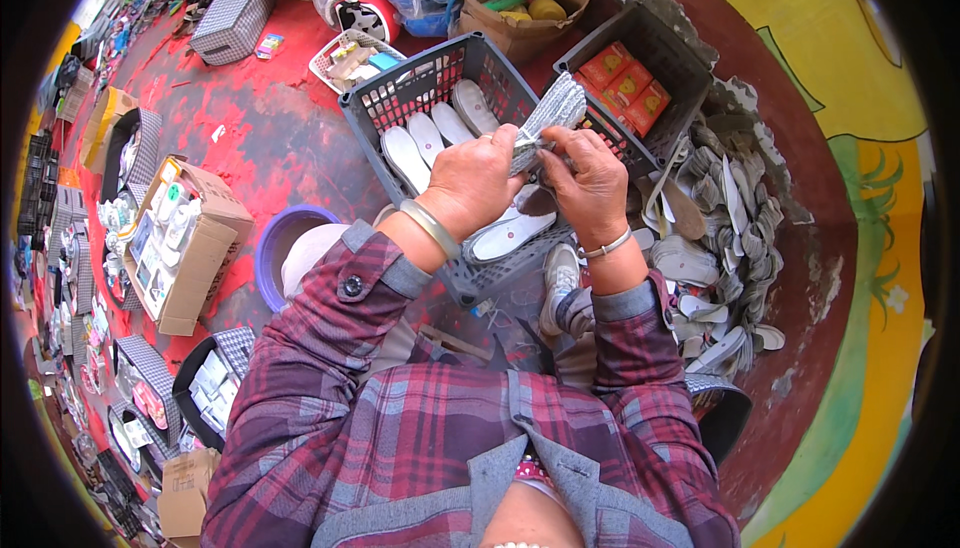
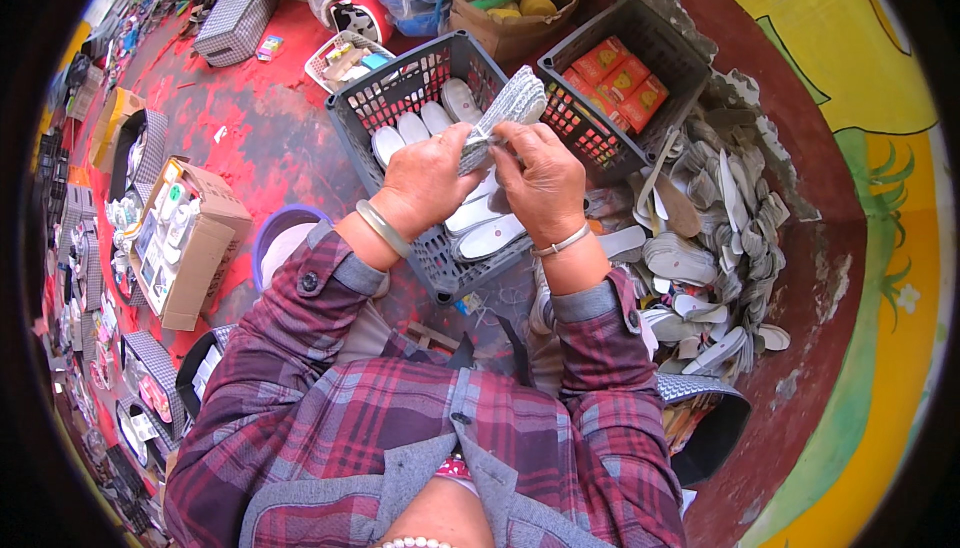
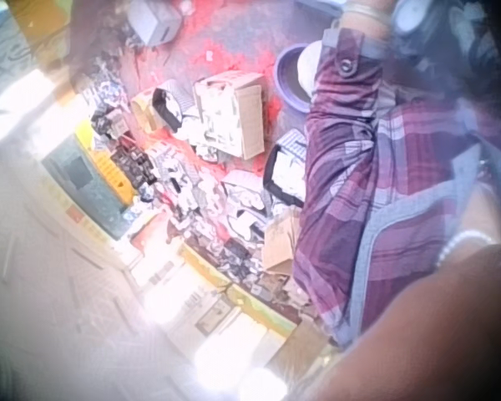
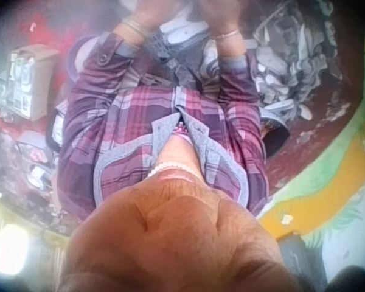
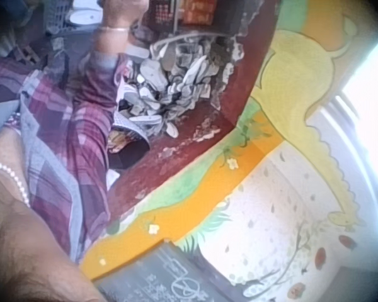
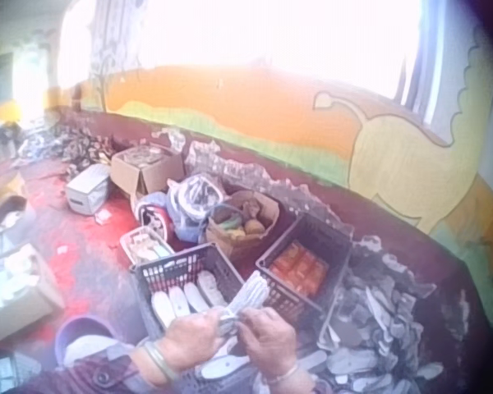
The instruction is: The person picks up shoe insoles from a crate, wipes them with a cloth, and organizes them within a crate and the surrounding workspace.
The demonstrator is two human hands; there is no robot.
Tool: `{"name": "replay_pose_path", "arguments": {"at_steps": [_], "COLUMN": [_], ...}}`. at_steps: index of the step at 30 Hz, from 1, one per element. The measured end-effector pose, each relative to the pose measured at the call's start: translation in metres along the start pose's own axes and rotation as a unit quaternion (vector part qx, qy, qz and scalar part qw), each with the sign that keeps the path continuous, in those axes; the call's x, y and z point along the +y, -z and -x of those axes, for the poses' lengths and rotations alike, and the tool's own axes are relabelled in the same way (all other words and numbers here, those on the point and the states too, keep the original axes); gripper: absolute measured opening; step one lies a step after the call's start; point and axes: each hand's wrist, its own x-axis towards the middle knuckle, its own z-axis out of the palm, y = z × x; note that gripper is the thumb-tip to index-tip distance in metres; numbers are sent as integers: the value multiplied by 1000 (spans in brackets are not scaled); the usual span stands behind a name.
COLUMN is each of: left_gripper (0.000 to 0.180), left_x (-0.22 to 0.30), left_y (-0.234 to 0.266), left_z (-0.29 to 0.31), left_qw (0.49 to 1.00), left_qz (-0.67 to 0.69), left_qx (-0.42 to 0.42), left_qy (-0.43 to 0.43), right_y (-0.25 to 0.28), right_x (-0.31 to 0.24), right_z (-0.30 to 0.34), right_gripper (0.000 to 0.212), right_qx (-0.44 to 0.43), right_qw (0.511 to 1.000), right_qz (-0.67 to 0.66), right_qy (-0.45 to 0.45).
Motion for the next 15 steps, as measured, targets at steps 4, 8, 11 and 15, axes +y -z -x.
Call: {"name": "replay_pose_path", "arguments": {"at_steps": [4,8,11,15], "left_gripper": [48,49,49,46], "left_x": [3,5,6,5], "left_y": [1,2,1,2], "left_z": [0,0,0,1], "left_qw": [999,996,996,999], "left_qz": [21,22,14,7], "left_qx": [40,69,70,33], "left_qy": [-26,-47,-52,-41], "right_y": [0,-1,2,8], "right_x": [2,-4,-7,-5], "right_z": [2,3,0,-2], "right_gripper": [18,14,9,8], "right_qx": [33,74,79,69], "right_qw": [998,995,977,960], "right_qz": [-51,-38,127,218], "right_qy": [20,59,150,161]}}
